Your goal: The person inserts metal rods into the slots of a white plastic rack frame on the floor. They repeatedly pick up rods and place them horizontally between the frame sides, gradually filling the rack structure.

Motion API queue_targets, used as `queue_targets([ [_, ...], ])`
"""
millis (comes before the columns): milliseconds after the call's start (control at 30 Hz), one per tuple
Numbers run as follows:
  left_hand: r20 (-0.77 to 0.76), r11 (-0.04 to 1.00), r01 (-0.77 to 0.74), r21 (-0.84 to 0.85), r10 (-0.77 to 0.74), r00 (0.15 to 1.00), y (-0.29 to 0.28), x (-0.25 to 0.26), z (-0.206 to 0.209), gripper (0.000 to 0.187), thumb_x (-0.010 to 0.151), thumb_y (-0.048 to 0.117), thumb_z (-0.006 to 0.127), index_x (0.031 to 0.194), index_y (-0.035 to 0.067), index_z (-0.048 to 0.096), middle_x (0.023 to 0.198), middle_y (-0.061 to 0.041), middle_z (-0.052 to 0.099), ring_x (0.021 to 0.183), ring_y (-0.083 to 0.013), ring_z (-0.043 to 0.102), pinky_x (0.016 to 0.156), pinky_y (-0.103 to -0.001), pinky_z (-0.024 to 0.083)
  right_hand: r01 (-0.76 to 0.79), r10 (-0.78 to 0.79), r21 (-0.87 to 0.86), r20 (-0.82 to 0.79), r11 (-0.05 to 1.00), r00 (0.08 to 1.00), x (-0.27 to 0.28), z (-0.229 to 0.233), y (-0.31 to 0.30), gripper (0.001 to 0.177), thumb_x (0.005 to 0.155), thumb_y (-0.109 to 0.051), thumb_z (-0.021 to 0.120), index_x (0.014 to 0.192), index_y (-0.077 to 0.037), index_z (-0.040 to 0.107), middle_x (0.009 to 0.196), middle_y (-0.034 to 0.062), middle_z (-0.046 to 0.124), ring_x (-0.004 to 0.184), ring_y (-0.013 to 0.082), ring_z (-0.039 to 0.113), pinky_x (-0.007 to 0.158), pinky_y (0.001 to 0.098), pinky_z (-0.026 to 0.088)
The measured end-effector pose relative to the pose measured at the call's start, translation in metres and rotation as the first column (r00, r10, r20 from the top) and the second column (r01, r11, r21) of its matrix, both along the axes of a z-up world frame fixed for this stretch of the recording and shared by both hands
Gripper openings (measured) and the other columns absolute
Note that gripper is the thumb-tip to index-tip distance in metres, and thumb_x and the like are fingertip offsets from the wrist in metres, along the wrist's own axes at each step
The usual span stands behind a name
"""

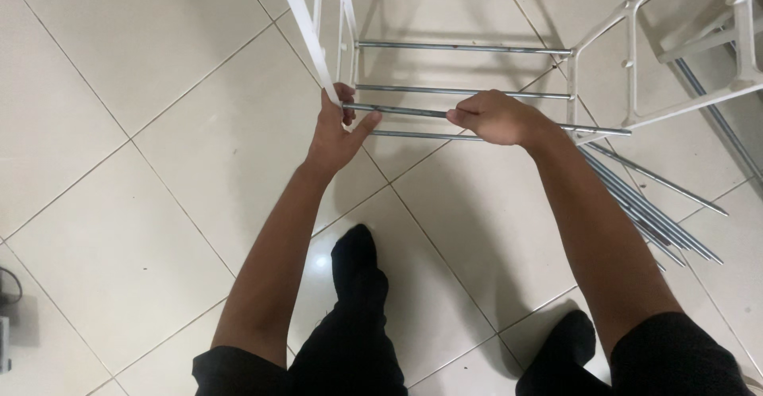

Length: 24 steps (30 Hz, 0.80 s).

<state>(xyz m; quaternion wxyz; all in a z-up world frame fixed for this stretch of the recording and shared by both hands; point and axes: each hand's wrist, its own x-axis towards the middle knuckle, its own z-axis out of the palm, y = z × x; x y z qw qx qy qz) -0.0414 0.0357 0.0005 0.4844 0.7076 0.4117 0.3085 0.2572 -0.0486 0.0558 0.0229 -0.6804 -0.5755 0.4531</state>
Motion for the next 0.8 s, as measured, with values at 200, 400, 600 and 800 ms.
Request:
queue_targets([
  [200, 0.126, 0.991, -0.063, -0.116, 0.078, 0.989, 0.009, -0.011, -0.024, 0.039, 0.097, 0.015, 0.08, 0.113, 0.006, 0.046, 0.093, 0.0, 0.048, 0.08, -0.009, 0.048, 0.07, -0.027, 0.046, -0.084, -0.044, 0.546, 0.218, 0.834, 0.975, -0.024, -0.013, -0.028, 0.036, 0.101, -0.045, 0.063, 0.092, -0.011, 0.068, 0.073, 0.0044, 0.063, 0.072, 0.0266, 0.065, 0.067, 0.0424, 0.052],
  [400, 0.231, 0.972, -0.061, -0.225, 0.115, 0.966, 0.021, -0.028, -0.034, 0.035, 0.097, 0.007, 0.075, 0.113, 0.009, 0.044, 0.093, 0.002, 0.046, 0.083, -0.0075, 0.049, 0.07, -0.026, 0.049, -0.478, -0.202, 0.817, 0.553, 0.323, 0.808, 0.017, -0.026, -0.062, 0.038, 0.106, -0.044, 0.072, 0.091, -0.01, 0.066, 0.078, 0.0033, 0.065, 0.074, 0.0217, 0.064, 0.07, 0.036, 0.053],
  [600, 0.344, 0.978, 0.008, -0.208, 0.065, 0.937, 0.034, -0.033, -0.036, 0.033, 0.105, 0.002, 0.07, 0.114, 0.011, 0.039, 0.099, -0.001, 0.045, 0.091, -0.01, 0.047, 0.084, -0.027, 0.049, -0.43, -0.208, 0.746, 0.59, 0.508, 0.78, 0.044, -0.034, -0.08, 0.049, 0.108, -0.047, 0.067, 0.077, -0.01, 0.062, 0.068, 0.0045, 0.061, 0.063, 0.0218, 0.062, 0.056, 0.0366, 0.051],
  [800, 0.368, 0.977, -0.007, -0.213, 0.087, 0.926, 0.036, -0.029, -0.029, 0.032, 0.107, -0.002, 0.065, 0.114, 0.01, 0.036, 0.112, -0.005, 0.044, 0.107, -0.0128, 0.047, 0.098, -0.03, 0.051, -0.073, -0.135, 0.444, 0.419, 0.893, 0.898, 0.033, 0.005, -0.06, 0.045, 0.108, -0.048, 0.059, 0.084, -0.012, 0.073, 0.073, 0.0067, 0.071, 0.066, 0.0299, 0.068, 0.059, 0.043, 0.053],
])
